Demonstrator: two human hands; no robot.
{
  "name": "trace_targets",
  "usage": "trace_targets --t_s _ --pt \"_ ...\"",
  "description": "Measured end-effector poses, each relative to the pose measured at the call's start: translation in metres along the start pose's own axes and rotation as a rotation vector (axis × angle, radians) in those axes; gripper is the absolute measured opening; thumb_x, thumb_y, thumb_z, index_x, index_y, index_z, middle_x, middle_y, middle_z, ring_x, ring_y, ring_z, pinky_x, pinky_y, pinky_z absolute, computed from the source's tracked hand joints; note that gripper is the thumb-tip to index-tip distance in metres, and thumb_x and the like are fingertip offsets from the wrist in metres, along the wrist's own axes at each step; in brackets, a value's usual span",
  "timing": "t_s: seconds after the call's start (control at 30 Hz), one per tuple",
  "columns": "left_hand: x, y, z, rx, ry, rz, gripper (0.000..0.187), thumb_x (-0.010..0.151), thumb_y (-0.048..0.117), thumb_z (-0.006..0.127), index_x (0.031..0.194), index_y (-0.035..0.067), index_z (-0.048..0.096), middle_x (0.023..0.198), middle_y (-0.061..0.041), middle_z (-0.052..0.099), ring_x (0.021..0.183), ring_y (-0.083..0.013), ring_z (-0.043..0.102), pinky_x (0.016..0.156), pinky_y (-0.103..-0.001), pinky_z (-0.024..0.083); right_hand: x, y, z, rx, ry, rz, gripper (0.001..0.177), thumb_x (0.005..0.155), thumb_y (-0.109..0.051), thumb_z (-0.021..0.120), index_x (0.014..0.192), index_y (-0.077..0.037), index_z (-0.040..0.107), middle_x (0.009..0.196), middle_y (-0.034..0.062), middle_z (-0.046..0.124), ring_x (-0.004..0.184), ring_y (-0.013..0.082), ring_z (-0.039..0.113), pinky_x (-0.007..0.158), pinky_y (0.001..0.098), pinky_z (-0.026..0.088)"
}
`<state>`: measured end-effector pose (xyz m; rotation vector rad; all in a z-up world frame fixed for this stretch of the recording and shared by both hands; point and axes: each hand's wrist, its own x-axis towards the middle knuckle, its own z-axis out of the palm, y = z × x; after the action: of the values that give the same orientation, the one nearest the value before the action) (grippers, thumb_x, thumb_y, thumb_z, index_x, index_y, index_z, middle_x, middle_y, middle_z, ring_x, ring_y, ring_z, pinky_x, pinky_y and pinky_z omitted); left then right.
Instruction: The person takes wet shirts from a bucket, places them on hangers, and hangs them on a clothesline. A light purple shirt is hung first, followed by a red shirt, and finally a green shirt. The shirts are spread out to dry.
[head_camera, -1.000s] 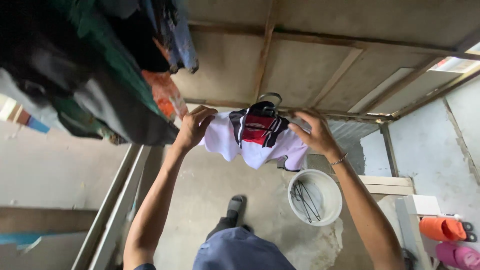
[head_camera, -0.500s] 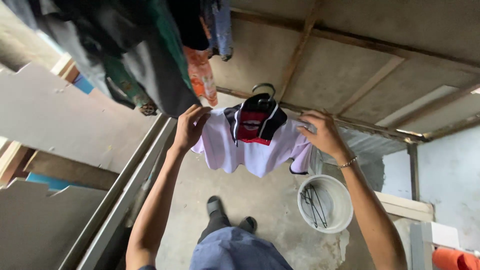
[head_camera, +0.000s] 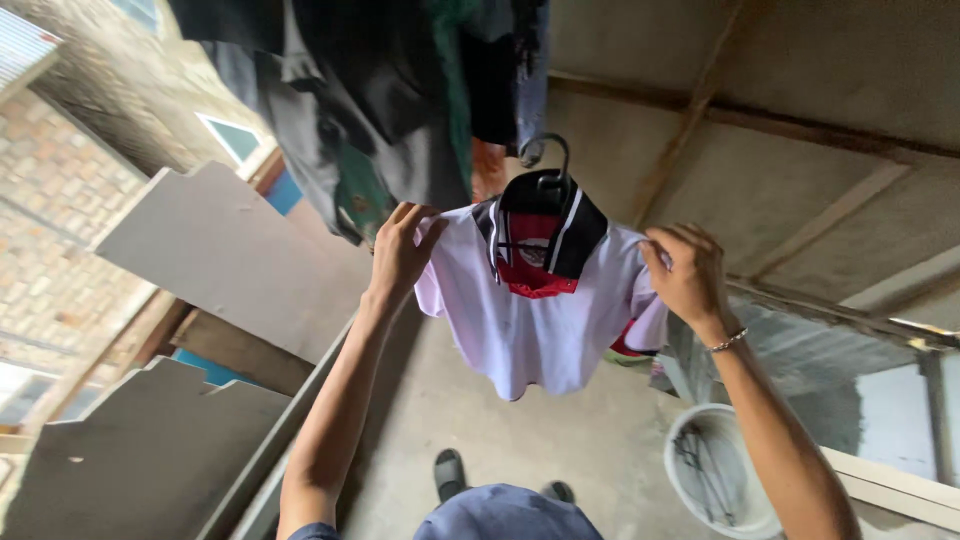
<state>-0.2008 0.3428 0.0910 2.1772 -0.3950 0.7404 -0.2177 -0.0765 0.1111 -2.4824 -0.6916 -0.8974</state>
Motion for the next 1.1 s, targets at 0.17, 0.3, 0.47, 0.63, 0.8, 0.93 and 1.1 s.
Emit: trace_targets --t_s 0.17,0.3,0.47,0.63,0.8,0.93,1.1 --pt "0.016 -0.037 -0.063 -0.091 -0.076 -0.029 0.015 0.094 0.015 0.073 0.108 0.012 0.072 0.096 -0.015 0.068 0.089 -0.0415 0.069 0.079 -0.047 0.057 0.046 -0.05 0.022 -0.016 0.041 -0.013 0.008 0.093 -0.009 0.077 0.1 -0.006 0.073 0.076 0.0112 0.067 0.075 0.0339 0.067 0.072 0.0417 0.053" --pt "0.03 -0.057 -0.111 -0.19 -0.174 -0.108 0.022 0.095 0.006 0.066 0.115 0.009 0.074 0.099 -0.021 0.066 0.091 -0.0428 0.071 0.08 -0.047 0.06 0.085 -0.078 0.038 0.019 0.036 -0.035 0.007 0.092 -0.005 0.076 0.098 -0.002 0.073 0.074 0.0142 0.065 0.072 0.0358 0.066 0.069 0.0427 0.052" --pt "0.053 -0.095 -0.156 -0.12 -0.086 -0.059 0.019 0.097 0.007 0.066 0.115 0.006 0.072 0.101 -0.021 0.065 0.092 -0.0439 0.071 0.08 -0.048 0.062 0.139 -0.107 0.066 0.068 0.045 -0.076 0.008 0.091 -0.001 0.076 0.099 0.0 0.073 0.076 0.0165 0.065 0.074 0.038 0.065 0.068 0.0427 0.051" --pt "0.083 -0.109 -0.21 0.069 -0.034 0.047 0.017 0.099 0.014 0.066 0.115 0.011 0.07 0.099 -0.018 0.064 0.085 -0.0411 0.07 0.076 -0.052 0.061 0.191 -0.13 0.081 0.009 0.059 -0.127 0.009 0.089 -0.005 0.078 0.098 -0.003 0.075 0.085 0.0122 0.067 0.081 0.0331 0.068 0.076 0.0393 0.051" --pt "0.115 -0.135 -0.243 0.099 0.066 0.148 0.013 0.098 0.011 0.066 0.111 0.009 0.068 0.095 -0.021 0.064 0.082 -0.0495 0.067 0.072 -0.056 0.056 0.233 -0.158 0.081 0.002 0.021 -0.168 0.012 0.087 -0.003 0.08 0.099 -0.001 0.075 0.086 0.0158 0.066 0.079 0.0375 0.067 0.072 0.0431 0.052" --pt "0.138 -0.131 -0.278 0.162 0.074 0.151 0.017 0.102 0.018 0.059 0.106 0.005 0.069 0.101 -0.014 0.063 0.077 -0.0273 0.062 0.069 -0.039 0.049 0.272 -0.174 0.078 0.024 0.047 -0.265 0.012 0.095 -0.006 0.079 0.102 0.003 0.075 0.096 0.0139 0.07 0.082 0.0311 0.065 0.074 0.0419 0.049" --pt "0.169 -0.139 -0.309 0.165 0.108 0.28 0.014 0.102 0.008 0.06 0.11 0.001 0.07 0.104 -0.017 0.065 0.083 -0.0274 0.066 0.069 -0.035 0.056 0.313 -0.182 0.078 0.069 0.022 -0.286 0.011 0.1 -0.012 0.076 0.097 -0.002 0.073 0.086 0.0117 0.064 0.074 0.0265 0.059 0.069 0.0414 0.043"
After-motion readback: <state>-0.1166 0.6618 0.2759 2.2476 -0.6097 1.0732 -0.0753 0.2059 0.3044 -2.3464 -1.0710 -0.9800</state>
